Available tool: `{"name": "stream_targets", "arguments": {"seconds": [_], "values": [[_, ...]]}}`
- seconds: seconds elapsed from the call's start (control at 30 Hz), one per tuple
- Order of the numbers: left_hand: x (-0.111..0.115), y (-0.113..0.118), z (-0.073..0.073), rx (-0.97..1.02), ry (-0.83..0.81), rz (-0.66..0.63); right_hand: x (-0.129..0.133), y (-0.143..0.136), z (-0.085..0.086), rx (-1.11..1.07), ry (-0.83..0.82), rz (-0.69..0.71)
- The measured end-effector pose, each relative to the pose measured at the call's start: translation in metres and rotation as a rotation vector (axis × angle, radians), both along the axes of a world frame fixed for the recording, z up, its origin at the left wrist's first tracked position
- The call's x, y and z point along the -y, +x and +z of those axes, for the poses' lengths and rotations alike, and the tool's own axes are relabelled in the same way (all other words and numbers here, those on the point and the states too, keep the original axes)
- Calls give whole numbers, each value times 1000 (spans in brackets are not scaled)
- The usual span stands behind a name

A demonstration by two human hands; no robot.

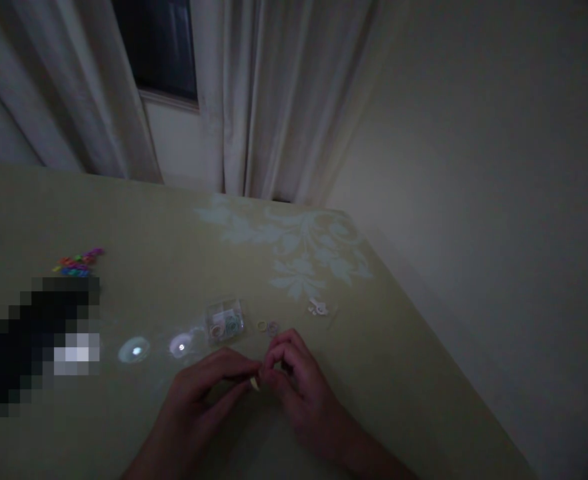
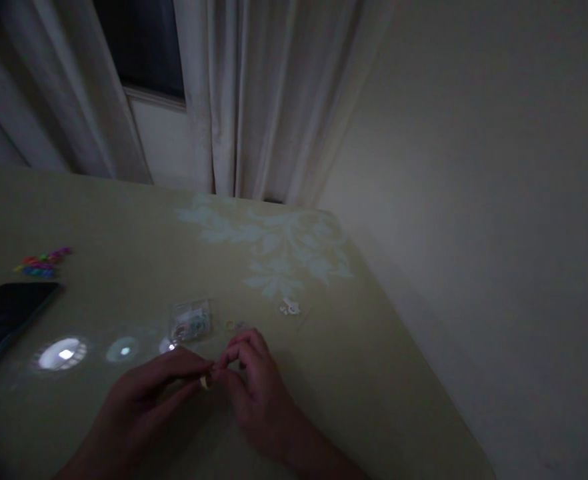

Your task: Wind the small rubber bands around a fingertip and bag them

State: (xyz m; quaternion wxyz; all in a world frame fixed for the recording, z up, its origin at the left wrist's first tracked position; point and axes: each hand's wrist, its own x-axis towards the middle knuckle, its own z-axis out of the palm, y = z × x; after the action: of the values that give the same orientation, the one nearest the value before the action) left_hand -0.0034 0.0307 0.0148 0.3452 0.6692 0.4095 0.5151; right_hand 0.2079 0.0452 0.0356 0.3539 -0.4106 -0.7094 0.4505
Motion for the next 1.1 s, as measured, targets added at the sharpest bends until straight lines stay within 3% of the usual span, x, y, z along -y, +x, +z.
{"name": "stream_targets", "arguments": {"seconds": [0.17, 0.33, 0.5, 0.6, 0.8, 0.93, 1.1], "values": [[0, -1, 0, -56, 40, 81, -7, -8, -8, -7, 58, -50], [-1, -1, 4, 26, -56, 200, -27, -13, -27, 518, 343, -161], [-2, -2, 6, 71, -142, 215, -27, -16, -34, 701, 320, -176], [-5, -3, 7, 19, -55, 206, -20, -13, -27, 574, 275, -154], [-6, -5, 0, -104, 137, 108, -2, -4, -4, -27, 50, -28], [-6, -7, -6, -141, 216, 9, 2, -8, -2, -120, -72, 25], [-2, -8, -4, -186, 118, 47, -15, 11, 1, -59, -17, -142]]}}
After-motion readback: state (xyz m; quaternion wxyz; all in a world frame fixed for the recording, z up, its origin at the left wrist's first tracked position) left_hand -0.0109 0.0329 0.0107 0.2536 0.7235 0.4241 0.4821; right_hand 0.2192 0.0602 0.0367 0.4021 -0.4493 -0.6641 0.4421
